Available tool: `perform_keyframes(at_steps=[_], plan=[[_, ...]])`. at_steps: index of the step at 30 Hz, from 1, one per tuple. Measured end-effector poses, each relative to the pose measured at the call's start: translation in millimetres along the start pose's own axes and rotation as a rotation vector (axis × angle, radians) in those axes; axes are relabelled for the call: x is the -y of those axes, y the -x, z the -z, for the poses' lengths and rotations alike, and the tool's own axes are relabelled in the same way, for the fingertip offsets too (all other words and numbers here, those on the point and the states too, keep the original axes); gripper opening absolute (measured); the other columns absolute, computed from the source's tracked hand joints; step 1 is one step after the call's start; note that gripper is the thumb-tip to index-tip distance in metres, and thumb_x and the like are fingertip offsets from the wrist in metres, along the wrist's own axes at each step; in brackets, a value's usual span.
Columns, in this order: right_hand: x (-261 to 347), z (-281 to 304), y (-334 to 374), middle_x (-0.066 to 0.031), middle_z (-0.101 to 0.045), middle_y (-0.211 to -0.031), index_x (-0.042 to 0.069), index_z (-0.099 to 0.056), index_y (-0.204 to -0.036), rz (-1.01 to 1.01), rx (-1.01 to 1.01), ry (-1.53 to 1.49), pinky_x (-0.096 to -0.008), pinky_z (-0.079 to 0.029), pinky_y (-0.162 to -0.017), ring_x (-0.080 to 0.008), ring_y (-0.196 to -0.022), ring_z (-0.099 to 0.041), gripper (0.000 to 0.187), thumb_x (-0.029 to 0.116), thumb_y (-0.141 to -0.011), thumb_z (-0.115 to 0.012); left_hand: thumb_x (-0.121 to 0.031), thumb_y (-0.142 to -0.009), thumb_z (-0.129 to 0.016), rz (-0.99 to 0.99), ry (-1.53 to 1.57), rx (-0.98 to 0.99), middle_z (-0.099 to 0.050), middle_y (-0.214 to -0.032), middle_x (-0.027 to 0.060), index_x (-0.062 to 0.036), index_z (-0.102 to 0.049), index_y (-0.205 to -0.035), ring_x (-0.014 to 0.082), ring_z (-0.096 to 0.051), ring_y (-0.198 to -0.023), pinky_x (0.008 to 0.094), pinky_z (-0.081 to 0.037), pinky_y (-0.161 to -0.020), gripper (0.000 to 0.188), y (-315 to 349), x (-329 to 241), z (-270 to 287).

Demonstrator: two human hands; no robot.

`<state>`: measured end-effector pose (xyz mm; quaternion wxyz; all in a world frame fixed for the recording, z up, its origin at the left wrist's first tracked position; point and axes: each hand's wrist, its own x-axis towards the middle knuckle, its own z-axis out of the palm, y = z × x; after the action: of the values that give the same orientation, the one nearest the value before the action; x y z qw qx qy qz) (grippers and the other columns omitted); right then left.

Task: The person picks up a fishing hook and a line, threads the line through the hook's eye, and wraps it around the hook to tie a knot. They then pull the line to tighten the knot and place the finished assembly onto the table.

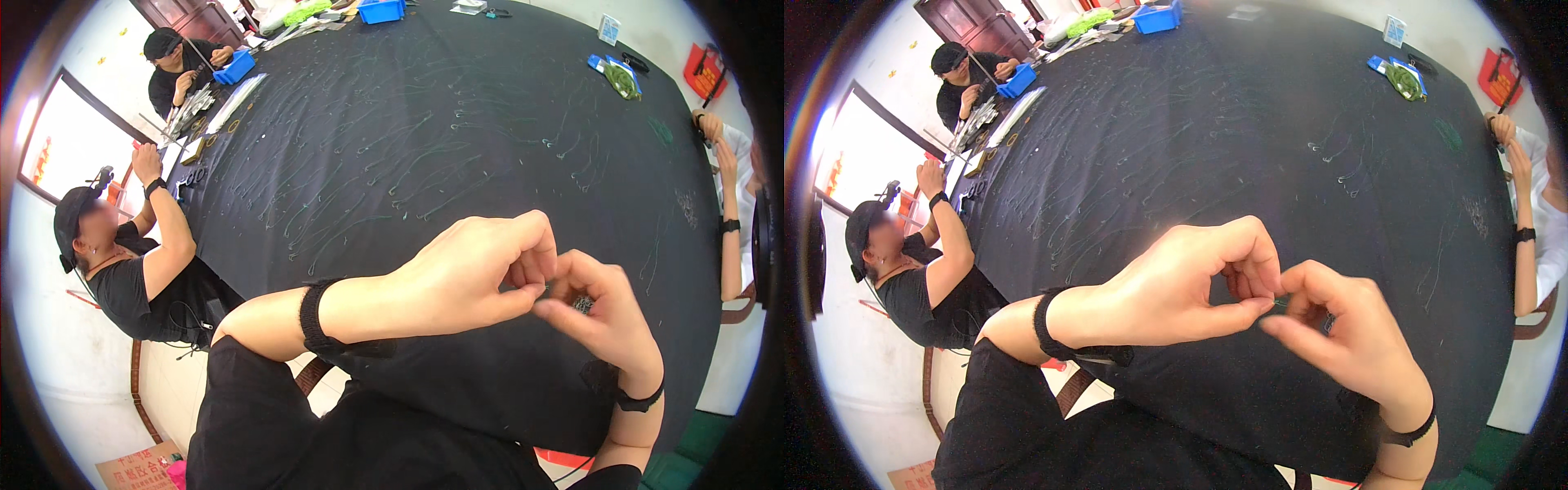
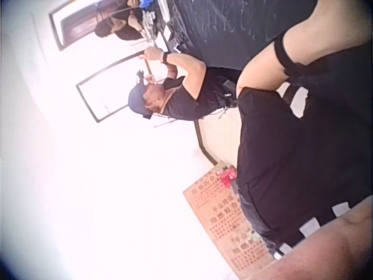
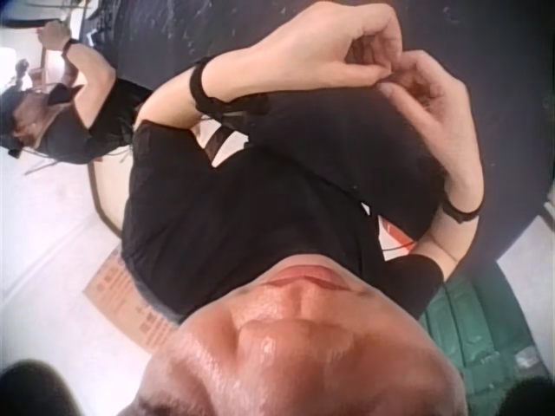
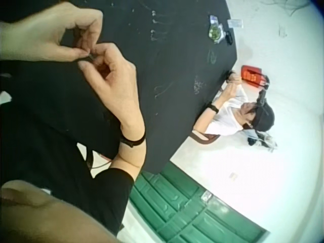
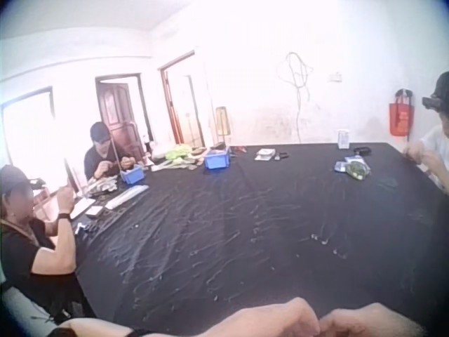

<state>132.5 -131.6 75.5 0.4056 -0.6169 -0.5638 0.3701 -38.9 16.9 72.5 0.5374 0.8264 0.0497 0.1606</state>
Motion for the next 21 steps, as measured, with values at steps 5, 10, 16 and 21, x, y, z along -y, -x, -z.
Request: perform_keyframes(at_steps=[5, 10, 16, 21], plan=[[-3, 18, 3, -0.0026, -0.063, -0.073, -0.001, -0.071, -0.083, 0.009, -0.095, 0.048, -0.0236, -0.042, -0.056, -0.0060, -0.062, -0.055, 0.008, 0.004, -0.086, -0.076, -0.001, -0.087, -0.072, 0.045, -0.027, 0.006, -0.067, -0.087, 0.0040, -0.0021, -0.059, -0.097, 0.0116, -0.068, -0.078, 0.0271, -0.055, -0.072, 0.017, 3, -4, 9], [-9, 35, 0, 0.0003, -0.060, -0.084, 0.000, -0.069, -0.083, 0.074, -0.170, -0.065, -0.0204, -0.037, -0.059, -0.0032, -0.067, -0.049, 0.008, 0.005, -0.089, -0.073, 0.000, -0.091, -0.071, 0.171, 0.041, 0.024, -0.065, -0.096, 0.0025, -0.0024, -0.059, -0.100, 0.0098, -0.065, -0.087, 0.0264, -0.054, -0.078, 0.015, 14, -6, 31], [-21, 39, -1, 0.0016, -0.059, -0.085, 0.001, -0.068, -0.083, 0.011, -0.148, -0.136, -0.0200, -0.037, -0.060, -0.0023, -0.069, -0.049, 0.010, 0.006, -0.089, -0.073, 0.000, -0.092, -0.071, 0.288, -0.038, 0.011, -0.066, -0.099, 0.0023, -0.0035, -0.060, -0.102, 0.0095, -0.066, -0.094, 0.0276, -0.054, -0.087, 0.016, 30, -10, 58], [-23, 36, -3, 0.0013, -0.059, -0.083, 0.001, -0.068, -0.082, -0.051, -0.134, -0.139, -0.0205, -0.037, -0.060, -0.0026, -0.069, -0.050, 0.009, 0.006, -0.088, -0.073, -0.001, -0.091, -0.071, 0.318, -0.073, -0.008, -0.067, -0.098, 0.0022, -0.0027, -0.061, -0.100, 0.0089, -0.066, -0.092, 0.0263, -0.053, -0.084, 0.014, 40, -11, 70]])
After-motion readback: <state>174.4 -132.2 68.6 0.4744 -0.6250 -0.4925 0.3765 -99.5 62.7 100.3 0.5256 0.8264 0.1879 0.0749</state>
